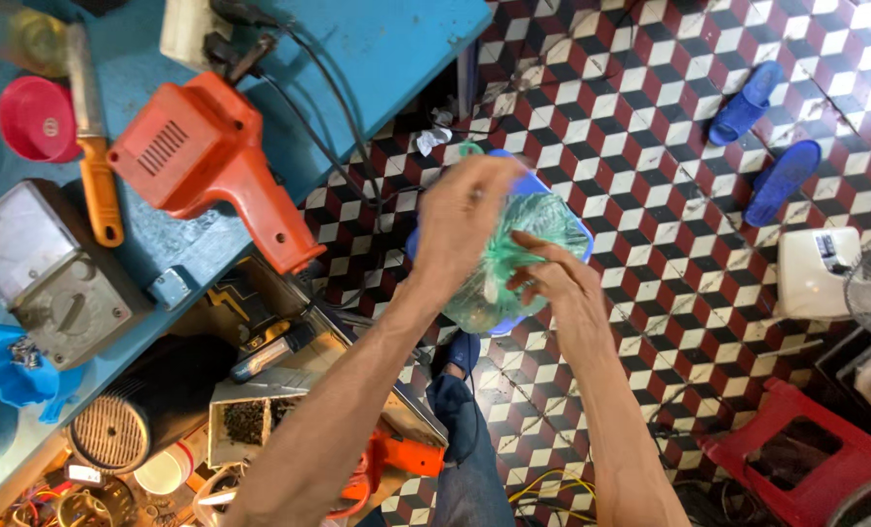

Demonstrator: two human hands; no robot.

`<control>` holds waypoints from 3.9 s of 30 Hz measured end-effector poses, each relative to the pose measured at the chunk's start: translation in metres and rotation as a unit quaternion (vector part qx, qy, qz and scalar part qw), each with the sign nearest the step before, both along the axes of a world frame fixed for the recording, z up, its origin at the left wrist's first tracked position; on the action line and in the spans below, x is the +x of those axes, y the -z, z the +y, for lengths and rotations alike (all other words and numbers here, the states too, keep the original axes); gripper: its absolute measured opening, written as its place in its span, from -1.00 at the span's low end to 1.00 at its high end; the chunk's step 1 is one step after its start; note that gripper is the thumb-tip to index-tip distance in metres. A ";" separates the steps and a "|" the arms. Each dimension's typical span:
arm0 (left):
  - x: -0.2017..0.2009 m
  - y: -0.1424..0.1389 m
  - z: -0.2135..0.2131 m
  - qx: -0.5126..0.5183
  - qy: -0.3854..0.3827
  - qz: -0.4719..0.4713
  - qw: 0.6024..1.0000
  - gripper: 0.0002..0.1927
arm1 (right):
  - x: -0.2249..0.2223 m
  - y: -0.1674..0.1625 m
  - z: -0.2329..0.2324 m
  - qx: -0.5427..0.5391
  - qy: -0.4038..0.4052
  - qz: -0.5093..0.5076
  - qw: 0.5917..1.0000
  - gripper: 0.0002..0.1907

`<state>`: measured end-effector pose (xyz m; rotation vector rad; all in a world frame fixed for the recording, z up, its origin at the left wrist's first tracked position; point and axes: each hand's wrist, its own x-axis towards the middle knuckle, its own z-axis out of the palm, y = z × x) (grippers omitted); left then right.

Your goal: The person works at a cluttered workbench, handling small electrical components and tools. They wipe a component with a cloth, use pliers to manipulate a small metal ring, and place parts into a motor housing. The person also ties a plastic bag and disposes of it in a bin before returning to the components.

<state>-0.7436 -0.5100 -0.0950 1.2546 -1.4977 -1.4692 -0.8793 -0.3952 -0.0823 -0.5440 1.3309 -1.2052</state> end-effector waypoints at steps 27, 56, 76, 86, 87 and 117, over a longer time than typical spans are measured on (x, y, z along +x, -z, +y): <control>-0.010 0.067 0.034 -0.213 0.298 -0.233 0.901 -0.73 | 0.011 0.056 0.024 -0.058 0.032 0.512 0.856 -0.55; 0.039 0.114 0.048 0.454 0.026 0.060 0.889 -0.72 | 0.007 0.121 0.016 0.171 -0.061 0.098 0.979 -0.65; -0.011 0.111 -0.002 0.035 0.027 -0.298 0.954 -0.89 | 0.045 0.060 0.027 0.052 -0.034 0.373 0.926 -0.88; -0.032 0.112 0.004 0.027 0.014 -0.356 0.934 -0.88 | 0.057 0.048 0.055 0.073 -0.017 0.435 0.898 -0.88; -0.031 0.112 0.000 0.033 0.017 -0.368 0.929 -0.87 | 0.058 0.047 0.061 0.069 -0.012 0.437 0.897 -0.88; 0.612 -0.062 0.545 0.128 -0.283 -0.070 0.948 -0.48 | 0.520 -0.116 0.324 -0.013 -0.423 0.419 0.803 -0.41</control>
